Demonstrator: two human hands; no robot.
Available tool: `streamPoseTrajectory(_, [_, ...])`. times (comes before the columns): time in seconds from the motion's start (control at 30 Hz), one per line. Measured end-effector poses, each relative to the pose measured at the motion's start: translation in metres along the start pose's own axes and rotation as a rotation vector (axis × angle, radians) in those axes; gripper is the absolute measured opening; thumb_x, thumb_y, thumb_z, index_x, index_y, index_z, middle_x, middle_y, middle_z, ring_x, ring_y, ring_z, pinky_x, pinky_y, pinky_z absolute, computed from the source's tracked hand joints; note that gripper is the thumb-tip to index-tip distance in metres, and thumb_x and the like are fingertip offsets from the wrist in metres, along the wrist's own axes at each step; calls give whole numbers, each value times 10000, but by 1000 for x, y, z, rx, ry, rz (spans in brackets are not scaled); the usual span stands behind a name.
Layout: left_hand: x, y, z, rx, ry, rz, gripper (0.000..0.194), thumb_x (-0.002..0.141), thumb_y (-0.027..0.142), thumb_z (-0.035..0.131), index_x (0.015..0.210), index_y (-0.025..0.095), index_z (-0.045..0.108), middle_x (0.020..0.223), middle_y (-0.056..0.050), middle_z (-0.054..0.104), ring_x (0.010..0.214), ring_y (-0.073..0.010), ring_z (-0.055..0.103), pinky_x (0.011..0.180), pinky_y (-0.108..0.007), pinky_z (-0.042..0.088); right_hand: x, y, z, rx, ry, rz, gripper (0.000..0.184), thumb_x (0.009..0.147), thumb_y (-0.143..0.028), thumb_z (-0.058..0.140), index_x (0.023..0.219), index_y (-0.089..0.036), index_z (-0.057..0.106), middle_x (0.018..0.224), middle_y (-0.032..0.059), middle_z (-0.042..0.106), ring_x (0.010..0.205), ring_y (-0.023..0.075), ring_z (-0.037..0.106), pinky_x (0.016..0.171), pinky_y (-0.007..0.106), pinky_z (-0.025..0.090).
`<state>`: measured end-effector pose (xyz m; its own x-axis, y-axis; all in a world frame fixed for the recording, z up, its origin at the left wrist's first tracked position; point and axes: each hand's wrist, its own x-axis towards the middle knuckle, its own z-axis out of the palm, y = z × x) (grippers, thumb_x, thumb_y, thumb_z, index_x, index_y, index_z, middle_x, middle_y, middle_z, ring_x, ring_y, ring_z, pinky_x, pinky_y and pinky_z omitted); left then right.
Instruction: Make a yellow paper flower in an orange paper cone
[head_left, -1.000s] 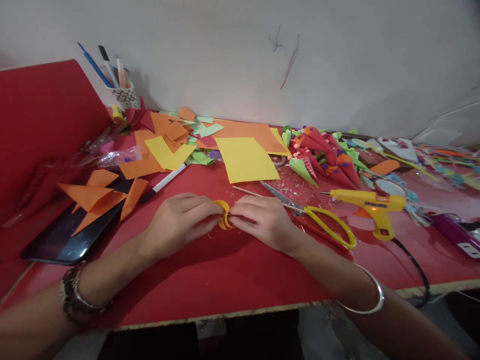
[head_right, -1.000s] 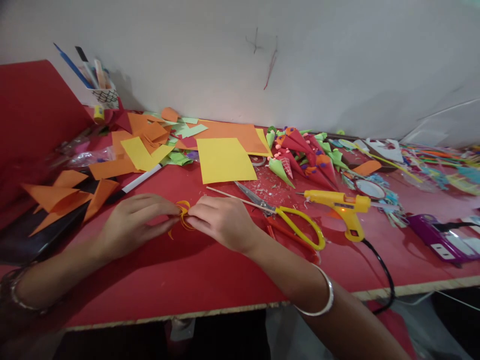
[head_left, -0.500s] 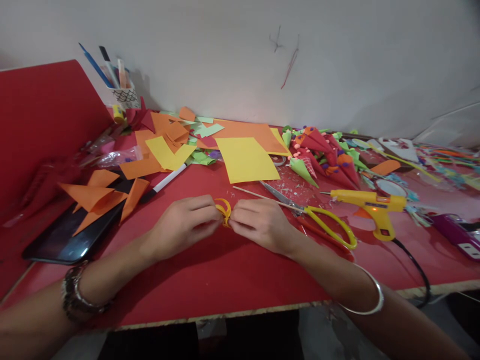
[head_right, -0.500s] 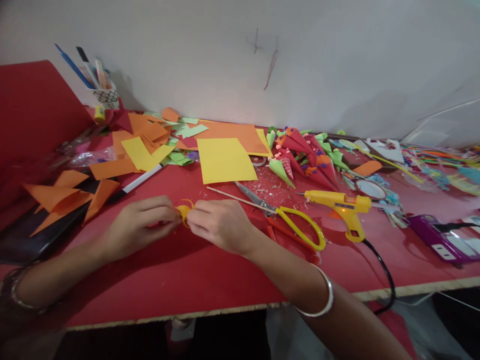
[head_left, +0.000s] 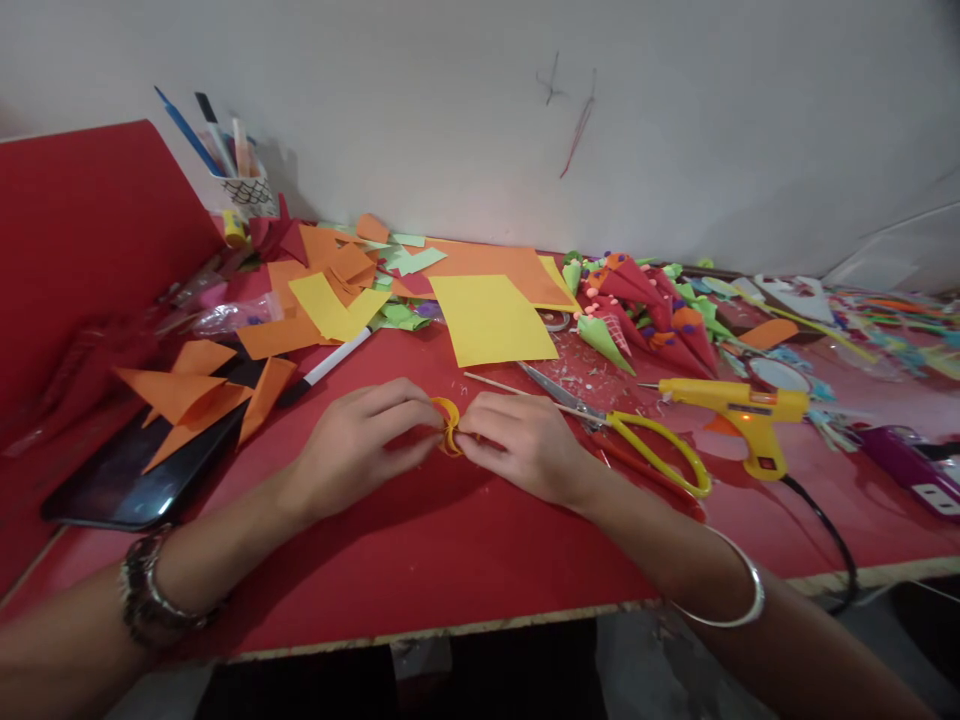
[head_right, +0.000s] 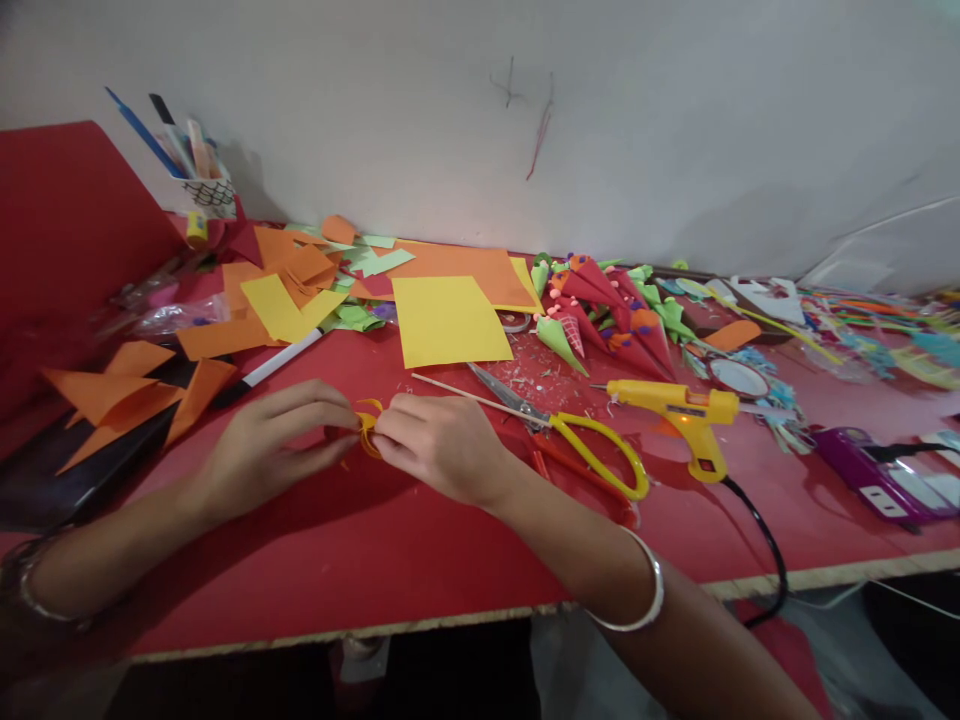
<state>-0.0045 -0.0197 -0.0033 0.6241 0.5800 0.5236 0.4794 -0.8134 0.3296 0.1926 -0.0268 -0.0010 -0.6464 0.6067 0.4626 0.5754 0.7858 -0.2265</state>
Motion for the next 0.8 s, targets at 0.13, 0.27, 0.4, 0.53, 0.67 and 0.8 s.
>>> streamPoseTrajectory(0.13, [1,1,-3,32,81,15,86,769,184,535,850,186,508,809,-18,543,755,-119,529,662,-231,450,0,1,-1,17,36,-20,202,860,-214,407,797,-157,589,751,32,591,685,99,524,604,208,373])
streamPoseTrajectory(0.27, [1,-3,-6,54,115,16,433,679,321,630,1036,167,440,986,-87,496,946,-208,493,788,-343,455,-1,2,-1,46,105,-30,162,850,-198,426,853,-168,585,847,48,582,749,108,539,623,209,399])
streamPoseTrajectory(0.4, [-1,-9,-5,5,-46,-2,783,626,442,667,1249,163,283,1199,-148,406,1119,-278,404,903,-419,400,-2,3,-2,90,107,-22,148,845,-197,439,867,-170,582,891,57,557,805,119,534,658,217,418])
streamPoseTrajectory(0.53, [-3,-10,-2,-45,-209,-46,822,643,468,650,1294,193,231,1233,-136,432,1121,-264,429,902,-390,407,-2,2,-3,91,52,-68,170,860,-210,417,878,-179,584,926,58,541,802,112,522,671,221,415])
streamPoseTrajectory(0.67, [-3,-9,0,-27,-240,-69,730,689,403,628,1283,220,245,1197,-114,484,1068,-239,479,881,-380,412,-1,0,-4,82,-4,-118,170,858,-216,420,868,-188,588,937,57,538,805,116,512,668,228,412])
streamPoseTrajectory(0.8, [-3,-11,-1,-46,-238,-108,773,677,442,627,1298,222,221,1143,-105,518,1020,-233,505,856,-381,418,0,-1,-5,147,80,-59,157,833,-205,436,918,-176,564,931,56,527,806,117,513,675,230,427])
